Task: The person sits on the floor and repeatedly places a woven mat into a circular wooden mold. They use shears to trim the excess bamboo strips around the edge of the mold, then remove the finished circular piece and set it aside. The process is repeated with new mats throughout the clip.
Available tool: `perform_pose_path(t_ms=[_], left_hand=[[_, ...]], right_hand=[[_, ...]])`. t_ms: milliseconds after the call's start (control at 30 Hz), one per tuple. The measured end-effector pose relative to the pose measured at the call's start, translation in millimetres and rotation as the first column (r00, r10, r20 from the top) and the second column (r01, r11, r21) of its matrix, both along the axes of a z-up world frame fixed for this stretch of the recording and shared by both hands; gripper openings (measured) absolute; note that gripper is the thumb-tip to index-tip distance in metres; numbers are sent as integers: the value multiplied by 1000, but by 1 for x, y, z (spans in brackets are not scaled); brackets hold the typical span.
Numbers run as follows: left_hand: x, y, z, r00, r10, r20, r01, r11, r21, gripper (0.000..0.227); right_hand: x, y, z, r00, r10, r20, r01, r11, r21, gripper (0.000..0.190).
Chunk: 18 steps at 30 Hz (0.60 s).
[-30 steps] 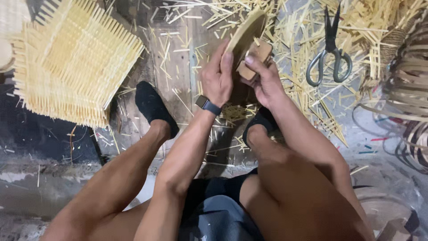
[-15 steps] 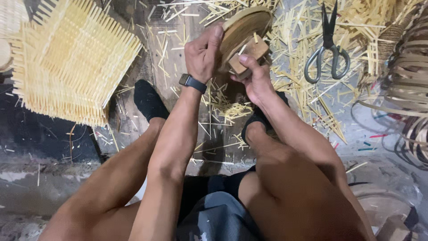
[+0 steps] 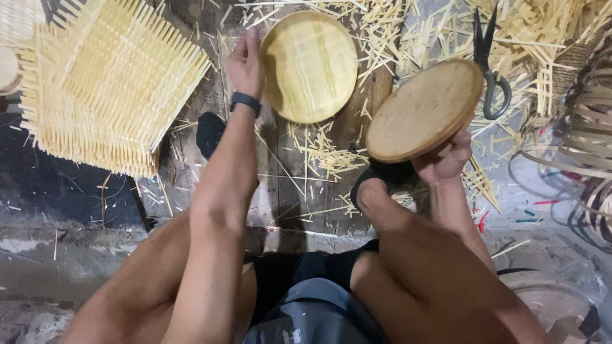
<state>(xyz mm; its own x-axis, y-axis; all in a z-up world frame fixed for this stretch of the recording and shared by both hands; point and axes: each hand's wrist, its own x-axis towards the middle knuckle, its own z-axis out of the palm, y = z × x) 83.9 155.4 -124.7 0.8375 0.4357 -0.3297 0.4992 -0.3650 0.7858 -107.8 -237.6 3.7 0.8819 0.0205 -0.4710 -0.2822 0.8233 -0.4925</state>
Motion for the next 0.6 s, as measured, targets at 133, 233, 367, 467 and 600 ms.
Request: perform_pose_path(t_ms=[133, 233, 367, 467, 600], left_hand=[[-42, -68, 12, 964, -243, 110, 203, 937, 286, 61], [-67, -146, 19, 779, -620, 92, 495, 698, 518, 66], [-94, -163, 23, 715, -691, 102, 546, 644, 536, 37], [-99, -127, 23, 653, -757, 33, 594, 539, 597, 49], [-68, -57, 44, 394, -915, 89, 640, 343, 687, 57]], right_hand=[[-14, 9, -21, 998, 35, -44, -35, 999, 2, 85], [-17, 21, -28, 995, 86, -40, -84, 995, 53, 81], [-20, 28, -30, 995, 80, -60, -75, 994, 81, 71], [-18, 28, -31, 991, 62, -119, -52, 995, 84, 67], [-12, 37, -35, 993, 85, -83, -77, 992, 98, 63]])
